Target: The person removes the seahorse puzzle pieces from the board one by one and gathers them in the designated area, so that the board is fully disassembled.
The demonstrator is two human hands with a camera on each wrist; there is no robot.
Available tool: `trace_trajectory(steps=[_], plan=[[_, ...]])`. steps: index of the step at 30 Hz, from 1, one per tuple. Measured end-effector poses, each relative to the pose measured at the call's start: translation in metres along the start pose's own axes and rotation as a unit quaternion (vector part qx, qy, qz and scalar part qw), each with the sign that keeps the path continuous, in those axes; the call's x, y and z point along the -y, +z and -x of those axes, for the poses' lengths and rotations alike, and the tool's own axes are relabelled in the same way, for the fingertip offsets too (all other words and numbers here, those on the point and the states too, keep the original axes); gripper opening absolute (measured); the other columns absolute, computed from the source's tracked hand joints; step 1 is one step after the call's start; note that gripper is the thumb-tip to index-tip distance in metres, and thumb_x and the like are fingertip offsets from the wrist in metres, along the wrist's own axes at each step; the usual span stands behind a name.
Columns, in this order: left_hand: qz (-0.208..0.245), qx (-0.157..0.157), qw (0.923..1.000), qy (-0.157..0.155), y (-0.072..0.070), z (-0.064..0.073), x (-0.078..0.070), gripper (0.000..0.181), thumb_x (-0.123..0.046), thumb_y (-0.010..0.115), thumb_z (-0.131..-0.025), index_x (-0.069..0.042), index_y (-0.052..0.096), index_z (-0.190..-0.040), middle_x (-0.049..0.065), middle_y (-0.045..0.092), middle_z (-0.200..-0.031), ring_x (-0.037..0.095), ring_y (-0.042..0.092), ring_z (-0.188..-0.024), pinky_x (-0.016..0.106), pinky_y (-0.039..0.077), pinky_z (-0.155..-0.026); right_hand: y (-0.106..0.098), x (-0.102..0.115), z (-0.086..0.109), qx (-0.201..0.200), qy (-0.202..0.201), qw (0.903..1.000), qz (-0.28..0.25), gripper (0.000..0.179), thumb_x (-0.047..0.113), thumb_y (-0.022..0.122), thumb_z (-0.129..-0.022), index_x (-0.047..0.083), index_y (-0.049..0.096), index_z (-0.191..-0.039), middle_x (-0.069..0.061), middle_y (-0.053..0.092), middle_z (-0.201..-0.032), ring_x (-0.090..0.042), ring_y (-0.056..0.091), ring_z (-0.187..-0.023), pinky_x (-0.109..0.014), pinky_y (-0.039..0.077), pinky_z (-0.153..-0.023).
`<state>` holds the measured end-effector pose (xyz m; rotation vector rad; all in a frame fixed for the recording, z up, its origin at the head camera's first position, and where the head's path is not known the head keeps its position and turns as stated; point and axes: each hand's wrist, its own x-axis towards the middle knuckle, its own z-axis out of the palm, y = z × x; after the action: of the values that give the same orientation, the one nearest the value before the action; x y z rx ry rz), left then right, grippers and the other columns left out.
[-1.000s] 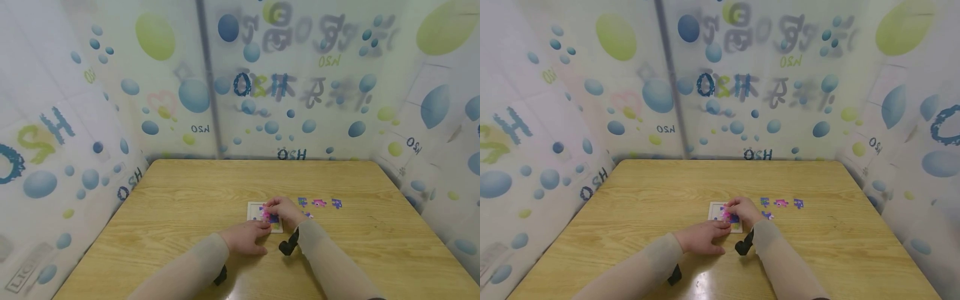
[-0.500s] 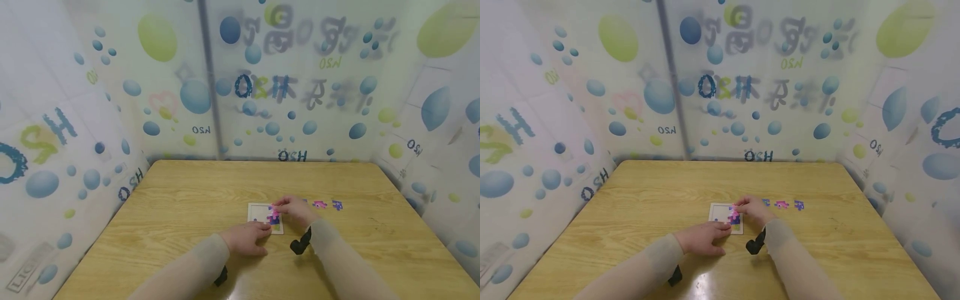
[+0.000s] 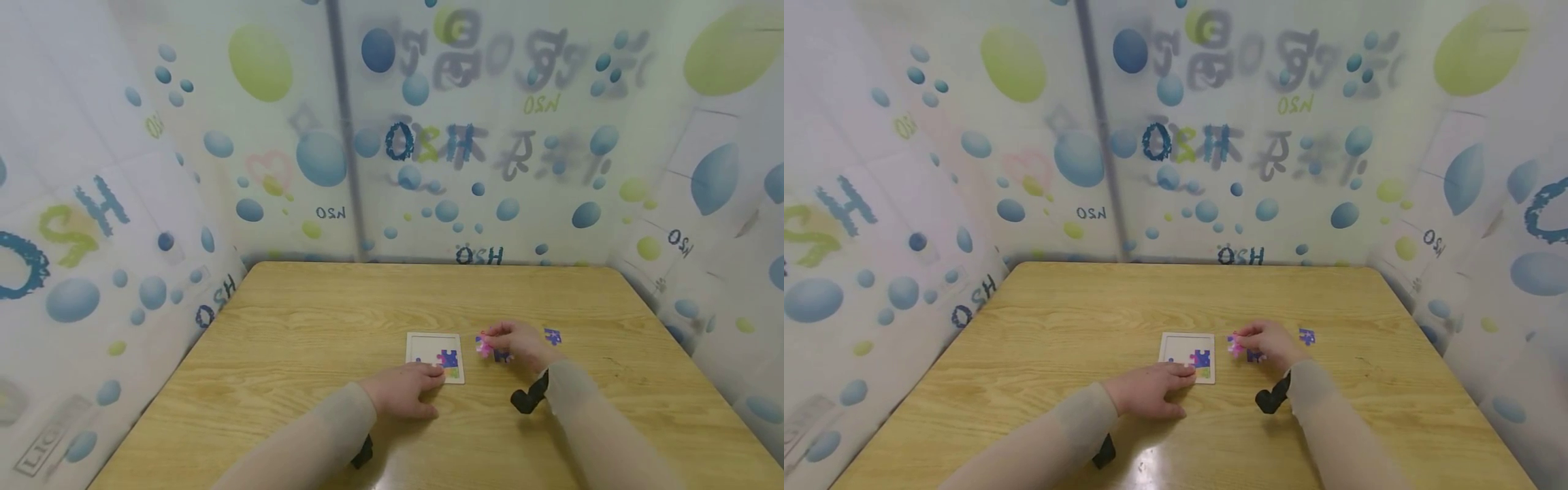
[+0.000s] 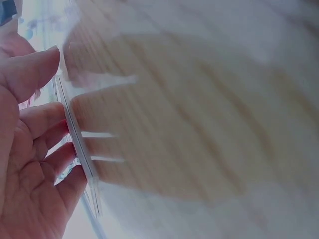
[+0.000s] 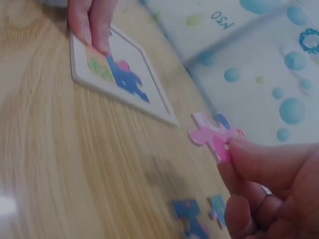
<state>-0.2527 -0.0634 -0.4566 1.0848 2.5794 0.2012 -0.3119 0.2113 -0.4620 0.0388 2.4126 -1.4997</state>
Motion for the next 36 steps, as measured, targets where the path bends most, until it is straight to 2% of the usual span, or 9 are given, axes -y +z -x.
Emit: trace_trajectory(steps=[5,13,17,20,25,32,36], plan=[[0.0,-0.003,1.0,0.001,0.0,0.001,0.0,0.066,-0.048,0.059,-0.092,-0.017,0.04,-0.147,-0.005,0.03,-0.155,0.016,0.028,-0.142,0.03,0.024,-0.115,-0.019,-0.011,0.005,-0.003,-0.005,1.0,0.004,0.028,0.023,0.07,-0.089,0.0,0.064,-0.105,-0.005,0.061,-0.098,-0.023,0.05,-0.091,-0.035,0.041,-0.077],[-0.001,-0.001,1.0,-0.001,0.0,0.001,0.0,0.066,-0.048,0.059,-0.092,-0.018,0.04,-0.147,-0.005,0.03,-0.155,0.016,0.028,-0.142,0.03,0.024,-0.115,-0.044,-0.027,0.01,-0.004,-0.009,0.9994,0.032,0.027,0.023,0.071,-0.088,0.001,0.066,-0.102,-0.011,0.06,-0.112,-0.025,0.046,-0.097,-0.034,0.036,-0.079],[0.0,0.001,1.0,-0.004,-0.001,0.002,-0.001,0.066,-0.047,0.059,-0.092,-0.017,0.04,-0.147,-0.006,0.03,-0.155,0.016,0.028,-0.142,0.03,0.023,-0.115,-0.052,-0.034,0.012,-0.005,-0.011,0.9992,0.037,0.025,0.023,0.07,-0.089,0.001,0.065,-0.1,-0.008,0.06,-0.103,-0.023,0.046,-0.091,-0.032,0.036,-0.075],[0.0,0.0,1.0,-0.002,0.0,0.001,-0.001,0.066,-0.048,0.059,-0.092,-0.017,0.04,-0.147,-0.006,0.03,-0.155,0.015,0.028,-0.142,0.03,0.024,-0.115,-0.057,-0.037,0.014,-0.006,-0.004,0.999,0.043,0.023,0.022,0.069,-0.089,0.002,0.065,-0.099,-0.004,0.055,-0.094,-0.022,0.044,-0.087,-0.033,0.035,-0.073],[0.0,-0.001,1.0,0.002,0.0,0.002,0.0,0.065,-0.048,0.058,-0.092,-0.017,0.041,-0.147,-0.006,0.03,-0.155,0.016,0.028,-0.142,0.03,0.024,-0.115,-0.062,-0.04,0.016,-0.007,0.005,0.9987,0.05,0.022,0.022,0.071,-0.088,0.002,0.065,-0.097,-0.005,0.055,-0.096,-0.024,0.043,-0.09,-0.034,0.032,-0.075],[0.005,0.001,1.0,-0.001,-0.001,0.002,-0.001,0.065,-0.048,0.058,-0.092,-0.018,0.041,-0.147,-0.007,0.03,-0.155,0.016,0.028,-0.142,0.031,0.024,-0.115,-0.063,-0.038,0.017,-0.008,0.01,0.9979,0.064,0.018,0.014,0.069,-0.088,0.0,0.065,-0.098,-0.005,0.059,-0.097,-0.023,0.047,-0.091,-0.034,0.035,-0.078],[0.007,0.001,1.0,-0.003,-0.001,0.002,-0.001,0.065,-0.048,0.058,-0.092,-0.018,0.041,-0.147,-0.007,0.03,-0.155,0.016,0.028,-0.142,0.031,0.024,-0.115,-0.061,-0.036,0.018,-0.013,0.012,0.9975,0.069,0.017,0.012,0.071,-0.086,-0.001,0.065,-0.095,-0.009,0.059,-0.099,-0.026,0.047,-0.094,-0.038,0.036,-0.082]])
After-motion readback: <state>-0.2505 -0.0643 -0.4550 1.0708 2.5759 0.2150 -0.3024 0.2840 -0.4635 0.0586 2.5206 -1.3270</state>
